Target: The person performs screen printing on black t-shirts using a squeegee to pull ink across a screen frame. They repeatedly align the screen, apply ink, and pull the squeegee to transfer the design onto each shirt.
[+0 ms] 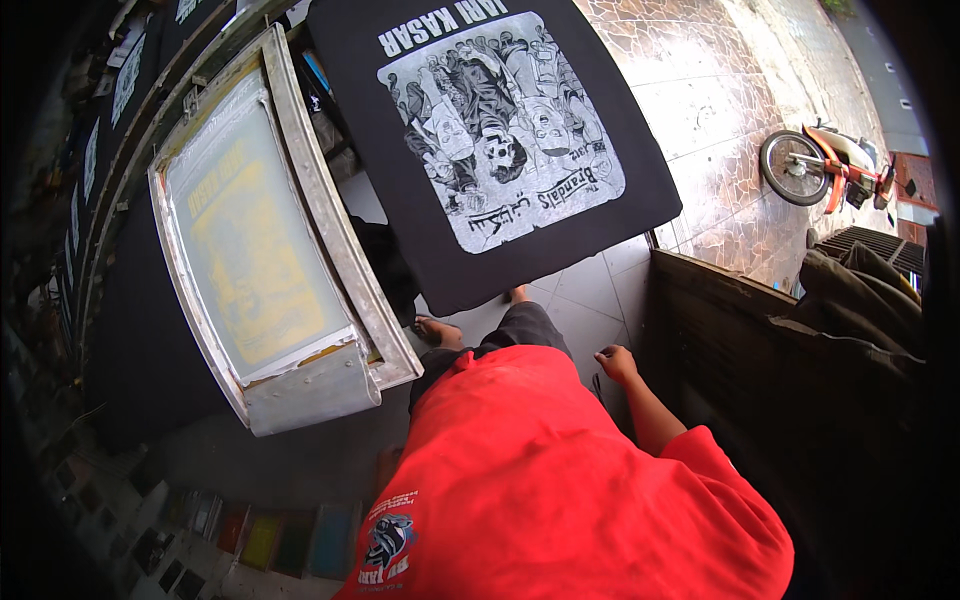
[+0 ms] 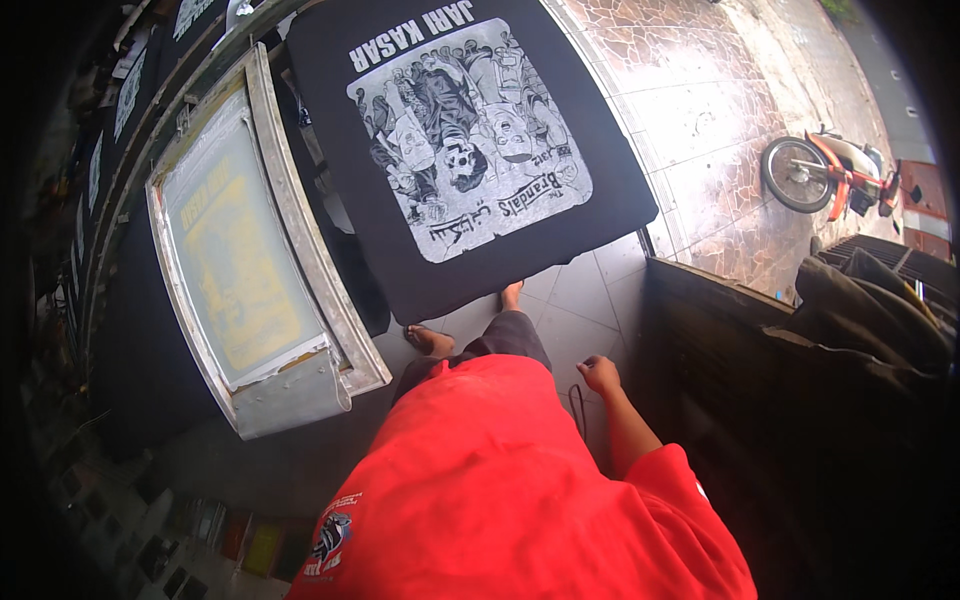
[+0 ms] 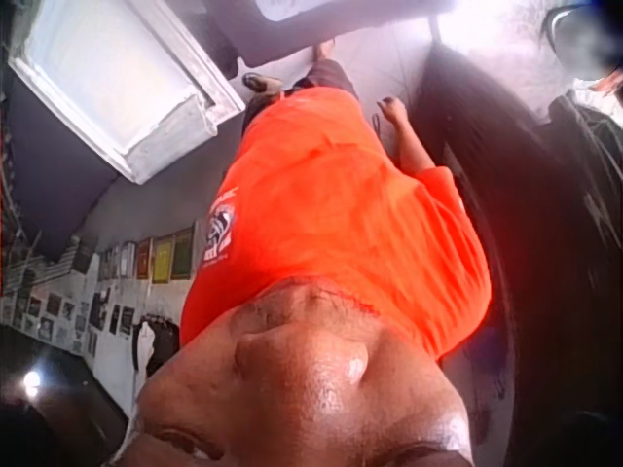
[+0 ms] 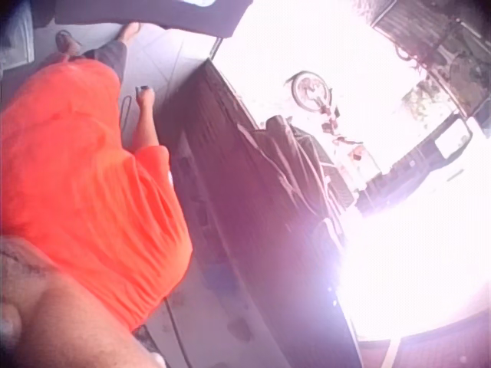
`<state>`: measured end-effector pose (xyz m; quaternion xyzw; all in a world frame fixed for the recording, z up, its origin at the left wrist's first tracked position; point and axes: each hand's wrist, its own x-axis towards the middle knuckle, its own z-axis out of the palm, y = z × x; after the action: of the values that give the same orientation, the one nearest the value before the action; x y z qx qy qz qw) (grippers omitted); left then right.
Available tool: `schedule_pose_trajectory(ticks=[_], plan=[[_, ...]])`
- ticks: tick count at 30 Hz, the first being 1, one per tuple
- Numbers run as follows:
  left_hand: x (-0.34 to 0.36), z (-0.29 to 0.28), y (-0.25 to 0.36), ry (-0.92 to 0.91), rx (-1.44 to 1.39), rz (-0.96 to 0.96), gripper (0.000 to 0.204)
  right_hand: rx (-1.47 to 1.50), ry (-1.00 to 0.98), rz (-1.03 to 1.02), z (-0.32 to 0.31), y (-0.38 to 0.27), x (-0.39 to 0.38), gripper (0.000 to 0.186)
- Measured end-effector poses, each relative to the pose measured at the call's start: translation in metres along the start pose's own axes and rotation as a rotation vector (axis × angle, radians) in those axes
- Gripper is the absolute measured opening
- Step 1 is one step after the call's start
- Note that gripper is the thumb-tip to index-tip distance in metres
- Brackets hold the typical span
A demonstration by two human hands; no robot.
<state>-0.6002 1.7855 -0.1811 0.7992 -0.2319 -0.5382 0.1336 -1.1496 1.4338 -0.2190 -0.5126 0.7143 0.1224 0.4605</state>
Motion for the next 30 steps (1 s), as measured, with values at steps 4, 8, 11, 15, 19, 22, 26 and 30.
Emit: schedule_pose_trajectory(ticks=[4,8,11,15,19,22,26,30], plan=[[-0.008,0.042,0.051,0.043,0.082,0.033,0.034,0.006,-0.021,-0.077,-0.035,-0.002,0.030,0.036],[-0.028,0.059,0.084,0.180,-0.051,-0.145,0.029,0.221,-0.072,-0.142,-0.046,-0.037,0.063,0.037],[-0.043,0.050,0.102,0.144,0.027,-0.299,0.028,0.259,-0.108,-0.277,-0.051,-0.071,0.066,0.037],[-0.054,0.040,0.044,0.234,0.015,-0.383,0.028,0.109,-0.194,-0.372,-0.069,-0.119,0.049,0.037],[-0.071,0.041,0.008,0.410,-0.125,-0.215,0.025,0.029,-0.264,-0.465,-0.080,-0.155,0.034,0.035],[-0.085,-0.002,0.027,0.511,-0.372,-0.175,0.030,-0.032,-0.325,-0.606,-0.097,-0.187,0.006,0.034],[-0.083,-0.053,0.057,0.844,-0.665,-0.433,0.049,-0.380,-0.365,-0.656,-0.120,-0.243,-0.048,0.035],[-0.081,-0.128,0.069,0.993,-0.793,-0.208,0.059,0.072,-0.550,-0.837,-0.086,-0.270,-0.062,0.034]])
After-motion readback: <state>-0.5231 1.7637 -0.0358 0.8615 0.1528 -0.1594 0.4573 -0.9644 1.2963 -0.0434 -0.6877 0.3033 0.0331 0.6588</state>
